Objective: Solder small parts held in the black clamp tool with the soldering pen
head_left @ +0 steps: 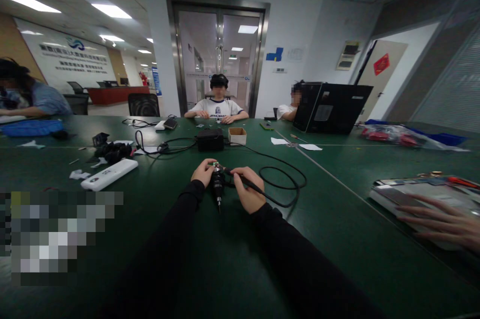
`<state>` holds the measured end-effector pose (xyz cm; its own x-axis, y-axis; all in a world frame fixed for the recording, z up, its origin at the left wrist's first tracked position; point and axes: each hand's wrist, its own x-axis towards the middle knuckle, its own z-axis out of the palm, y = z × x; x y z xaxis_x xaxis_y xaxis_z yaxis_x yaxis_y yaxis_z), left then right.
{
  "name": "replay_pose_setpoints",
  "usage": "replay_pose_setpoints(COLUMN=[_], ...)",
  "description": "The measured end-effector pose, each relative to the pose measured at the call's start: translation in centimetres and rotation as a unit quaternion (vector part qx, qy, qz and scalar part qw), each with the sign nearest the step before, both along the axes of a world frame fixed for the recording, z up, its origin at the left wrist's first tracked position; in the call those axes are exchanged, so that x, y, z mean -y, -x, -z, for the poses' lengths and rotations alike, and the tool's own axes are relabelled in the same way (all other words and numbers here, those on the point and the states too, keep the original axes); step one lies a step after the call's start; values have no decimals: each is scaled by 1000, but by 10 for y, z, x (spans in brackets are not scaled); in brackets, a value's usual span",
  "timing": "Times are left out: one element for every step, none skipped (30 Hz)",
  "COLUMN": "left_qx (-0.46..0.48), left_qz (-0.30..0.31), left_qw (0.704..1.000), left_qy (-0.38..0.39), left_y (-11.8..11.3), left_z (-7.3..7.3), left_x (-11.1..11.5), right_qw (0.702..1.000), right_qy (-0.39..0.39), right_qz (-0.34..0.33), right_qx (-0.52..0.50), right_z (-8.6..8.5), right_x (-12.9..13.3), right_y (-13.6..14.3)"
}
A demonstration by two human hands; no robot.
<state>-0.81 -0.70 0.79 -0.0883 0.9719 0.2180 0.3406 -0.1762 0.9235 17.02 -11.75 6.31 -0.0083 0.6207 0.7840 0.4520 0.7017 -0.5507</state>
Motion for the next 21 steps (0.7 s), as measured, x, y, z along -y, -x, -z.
replay_pose_setpoints(left_qx=[-2, -2, -2, -1, 0, 3, 5, 8, 10, 13, 16, 19, 22, 24, 26, 27, 26, 26, 25, 25, 27], left_qz=[-2, -3, -4, -4, -5, -4, -4, -3, -4, -4, -5, -6, -5, -3, -2, 0, 0, -1, -2, -1, 1], left_qw=[1000, 1000, 1000, 1000, 1000, 1000, 1000, 1000, 1000, 1000, 1000, 1000, 1000, 1000, 1000, 1000, 1000, 1000, 1000, 1000, 999], left_qy=[1, 1, 0, -2, -4, -6, -9, -11, -13, -15, -16, -17, -17, -16, -16, -15, -15, -15, -16, -18, -20], left_y=[0, 0, 0, 0, -1, -1, -1, -2, -2, -2, -2, -3, -3, -3, -3, -3, -3, -3, -2, -2, -2], left_z=[0, -1, -1, -1, -1, 0, 0, 0, 1, 1, 1, 0, 0, 0, 0, 0, 0, 0, 1, 1, 2], left_x=[0, 0, 0, 0, 0, 0, 0, 0, 0, 0, 0, 0, 1, 1, 1, 2, 1, 1, 1, 0, -1], right_qw=[1000, 1000, 1000, 1000, 1000, 1000, 1000, 1000, 1000, 1000, 1000, 1000, 1000, 1000, 1000, 1000, 1000, 1000, 1000, 1000, 1000], right_qy=[-1, -1, -1, -1, 0, 0, 1, 1, 1, 2, 2, 4, 6, 7, 8, 8, 7, 6, 5, 4, 2], right_qz=[-1, -3, -3, -4, -4, -4, -5, -5, -6, -7, -8, -8, -9, -9, -9, -10, -10, -10, -11, -11, -11], right_qx=[4, 6, 8, 8, 9, 10, 10, 11, 11, 11, 11, 11, 11, 11, 11, 11, 12, 12, 13, 13, 13], right_z=[0, 1, 1, 1, 1, 1, 1, 1, 1, 1, 1, 1, 1, 1, 0, 0, 0, 0, 0, 1, 1], right_x=[0, -1, -1, -1, -1, -1, 0, 0, 0, 0, 0, 0, 0, 1, 1, 1, 1, 1, 1, 1, 0], right_y=[0, 0, 0, 0, 0, 0, 0, 0, 0, 0, 0, 0, 0, 0, 0, 0, 0, 0, 0, -1, -1])
